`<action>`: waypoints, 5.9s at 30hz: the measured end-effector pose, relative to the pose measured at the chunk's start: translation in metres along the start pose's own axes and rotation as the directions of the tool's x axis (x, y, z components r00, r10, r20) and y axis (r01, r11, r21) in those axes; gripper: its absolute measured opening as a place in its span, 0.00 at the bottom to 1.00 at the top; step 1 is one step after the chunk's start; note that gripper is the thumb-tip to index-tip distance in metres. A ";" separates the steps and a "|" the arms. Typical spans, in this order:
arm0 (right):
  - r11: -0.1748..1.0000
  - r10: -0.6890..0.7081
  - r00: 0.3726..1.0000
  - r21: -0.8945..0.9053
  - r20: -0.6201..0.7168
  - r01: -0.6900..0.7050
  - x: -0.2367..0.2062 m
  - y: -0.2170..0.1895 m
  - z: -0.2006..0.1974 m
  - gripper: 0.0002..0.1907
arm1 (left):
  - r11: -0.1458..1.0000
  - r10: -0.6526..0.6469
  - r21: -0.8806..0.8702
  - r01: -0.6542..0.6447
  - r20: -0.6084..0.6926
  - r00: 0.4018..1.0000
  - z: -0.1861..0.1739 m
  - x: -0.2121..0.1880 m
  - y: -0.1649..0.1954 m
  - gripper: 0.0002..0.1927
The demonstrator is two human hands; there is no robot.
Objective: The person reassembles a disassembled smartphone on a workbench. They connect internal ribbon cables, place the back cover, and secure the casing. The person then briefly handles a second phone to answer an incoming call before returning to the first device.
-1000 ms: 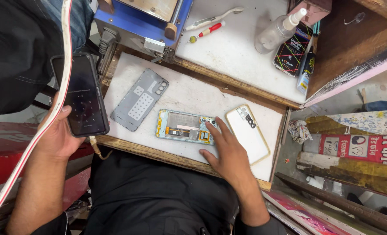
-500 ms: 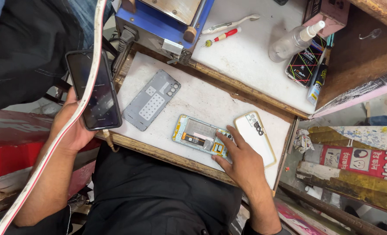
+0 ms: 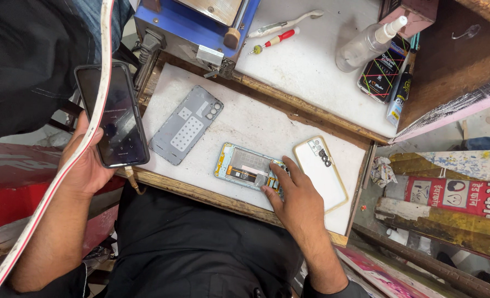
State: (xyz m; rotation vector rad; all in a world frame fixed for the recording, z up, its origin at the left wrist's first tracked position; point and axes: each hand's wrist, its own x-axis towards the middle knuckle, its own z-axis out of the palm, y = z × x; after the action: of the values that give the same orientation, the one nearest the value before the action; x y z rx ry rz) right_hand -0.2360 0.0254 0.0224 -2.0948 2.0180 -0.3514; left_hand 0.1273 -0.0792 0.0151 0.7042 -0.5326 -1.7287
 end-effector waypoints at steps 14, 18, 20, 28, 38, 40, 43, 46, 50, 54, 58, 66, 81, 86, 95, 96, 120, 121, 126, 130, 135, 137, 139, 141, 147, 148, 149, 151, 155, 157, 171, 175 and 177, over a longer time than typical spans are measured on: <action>0.969 -0.236 0.961 -0.116 -0.145 0.220 0.034 -0.035 0.028 0.25 | 0.998 -0.002 -0.058 0.008 0.091 0.996 -0.001 0.001 0.014 0.39; 0.956 -0.275 0.953 -0.137 -0.130 0.258 0.027 -0.029 0.034 0.30 | 0.999 0.004 -0.038 0.000 0.122 0.993 -0.003 0.001 0.014 0.43; 0.958 -0.269 0.957 -0.130 -0.111 0.255 0.023 -0.024 0.038 0.30 | 1.000 0.004 -0.003 -0.004 0.127 0.992 -0.002 0.000 0.014 0.46; 0.969 -0.236 0.961 -0.104 -0.142 0.223 0.018 -0.024 0.047 0.28 | 0.986 0.056 0.160 -0.047 -0.054 0.997 0.002 -0.001 0.010 0.49; 0.986 -0.165 0.975 -0.055 -0.152 0.158 0.014 -0.025 0.048 0.27 | 0.982 0.066 0.184 -0.047 -0.099 0.993 0.005 -0.006 0.009 0.50; 0.989 -0.142 0.978 -0.065 -0.150 0.134 0.015 -0.025 0.050 0.27 | 0.987 0.072 0.148 -0.058 -0.091 0.993 0.004 -0.005 0.010 0.48; 0.994 -0.107 0.986 -0.050 -0.131 0.101 0.015 -0.027 0.052 0.25 | 0.999 0.045 -0.013 -0.046 -0.043 0.998 0.001 -0.005 0.013 0.43; 0.992 -0.121 0.982 -0.062 -0.144 0.113 0.016 -0.028 0.052 0.25 | 0.999 0.036 -0.039 -0.037 -0.018 0.999 0.000 -0.002 0.014 0.39; 0.990 -0.137 0.979 -0.036 -0.152 0.133 0.016 -0.030 0.050 0.24 | 0.999 0.025 -0.038 -0.026 -0.025 0.999 0.001 0.000 0.015 0.38; 0.990 -0.139 0.979 -0.005 -0.148 0.139 0.014 -0.026 0.049 0.24 | 0.999 -0.014 -0.049 0.011 -0.054 0.998 0.005 0.000 0.016 0.34; 0.991 -0.128 0.980 0.017 -0.151 0.132 0.014 -0.023 0.053 0.24 | 0.995 -0.045 -0.092 0.037 -0.079 0.996 0.007 -0.001 0.018 0.31; 0.995 -0.092 0.991 0.040 -0.102 0.097 0.016 -0.022 0.058 0.25 | 0.996 0.015 0.094 -0.014 -0.016 1.000 -0.004 0.000 0.025 0.34; 0.996 -0.058 0.995 0.058 -0.077 0.062 0.019 -0.022 0.062 0.24 | 0.943 -0.058 0.284 0.170 -0.366 0.929 -0.007 0.010 0.037 0.29; 0.997 -0.052 0.997 0.063 -0.053 0.055 0.019 -0.023 0.059 0.24 | 0.940 -0.051 0.290 0.179 -0.401 0.915 -0.008 0.010 0.042 0.28; 0.993 -0.105 0.991 0.052 -0.086 0.110 0.016 -0.018 0.058 0.26 | 0.938 -0.040 0.311 0.155 -0.347 0.937 -0.007 0.011 0.039 0.29; 0.993 -0.105 0.991 0.045 -0.077 0.109 0.016 -0.017 0.059 0.26 | 0.938 -0.035 0.313 0.151 -0.347 0.937 -0.008 0.011 0.038 0.29; 0.995 -0.081 0.995 0.048 -0.051 0.084 0.016 -0.014 0.061 0.26 | 0.945 -0.022 0.288 0.153 -0.412 0.911 -0.009 0.012 0.033 0.24; 0.995 -0.082 0.995 0.048 -0.053 0.085 0.016 -0.014 0.061 0.26 | 0.954 -0.019 0.265 0.138 -0.407 0.913 -0.009 0.012 0.033 0.24; 0.995 -0.088 0.994 0.047 -0.062 0.091 0.016 -0.012 0.062 0.26 | 0.963 0.002 0.260 0.071 -0.273 0.962 -0.011 0.012 0.030 0.26; 0.995 -0.088 0.994 0.045 -0.060 0.091 0.016 -0.011 0.063 0.26 | 0.905 0.033 0.420 0.061 -0.212 0.977 -0.011 0.011 0.028 0.30; 0.994 -0.105 0.992 0.027 -0.069 0.107 0.015 -0.009 0.064 0.26 | 0.942 0.046 0.327 0.071 -0.339 0.940 -0.007 0.010 0.027 0.26; 0.994 -0.109 0.991 0.023 -0.071 0.111 0.015 -0.009 0.064 0.26 | 0.945 0.047 0.318 0.072 -0.352 0.935 -0.006 0.009 0.027 0.24; 0.993 -0.115 0.991 0.015 -0.076 0.116 0.015 -0.009 0.064 0.26 | 0.912 0.072 0.407 0.047 -0.274 0.959 -0.005 0.009 0.026 0.25; 0.994 -0.108 0.991 0.023 -0.076 0.110 0.015 -0.009 0.063 0.26 | 0.923 0.060 0.382 0.048 -0.266 0.962 -0.006 0.009 0.026 0.25; 0.994 -0.105 0.992 0.017 -0.074 0.106 0.015 -0.009 0.062 0.26 | 0.931 0.062 0.360 0.056 -0.307 0.950 -0.006 0.011 0.027 0.25; 0.994 -0.105 0.992 0.015 -0.073 0.106 0.015 -0.009 0.062 0.26 | 0.932 0.062 0.358 0.055 -0.310 0.949 -0.006 0.011 0.028 0.25; 0.994 -0.105 0.992 0.018 -0.076 0.106 0.015 -0.009 0.062 0.26 | 0.940 0.061 0.340 0.043 -0.287 0.956 -0.006 0.011 0.028 0.25; 0.994 -0.103 0.991 0.024 -0.080 0.106 0.014 -0.009 0.062 0.26 | 0.953 0.058 0.302 0.018 -0.242 0.968 -0.006 0.010 0.029 0.25; 0.994 -0.107 0.991 0.026 -0.075 0.109 0.015 -0.011 0.063 0.26 | 0.930 0.066 0.364 0.041 -0.275 0.959 -0.006 0.010 0.029 0.25; 0.994 -0.103 0.992 0.033 -0.073 0.106 0.015 -0.011 0.062 0.26 | 0.892 0.081 0.447 0.065 -0.300 0.951 -0.005 0.011 0.029 0.26; 0.989 -0.144 0.987 -0.051 -0.069 0.141 0.016 -0.024 0.045 0.23 | 0.974 -0.061 0.190 0.123 -0.306 0.950 -0.005 0.011 0.024 0.25; 0.978 -0.195 0.968 0.046 -0.158 0.204 0.024 -0.035 0.041 0.22 | 0.979 -0.051 0.173 0.107 -0.298 0.953 -0.005 0.013 0.021 0.24; 0.972 -0.181 0.967 0.117 -0.180 0.203 0.034 -0.042 0.041 0.21 | 0.978 -0.049 0.182 0.104 -0.284 0.957 -0.005 0.014 0.020 0.24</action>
State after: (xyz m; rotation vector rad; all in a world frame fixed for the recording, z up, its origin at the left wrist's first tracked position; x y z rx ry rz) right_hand -0.1824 -0.0077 -0.0029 -2.2472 1.8200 -0.6990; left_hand 0.1416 -0.0974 0.0225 1.1038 -0.4869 -1.6262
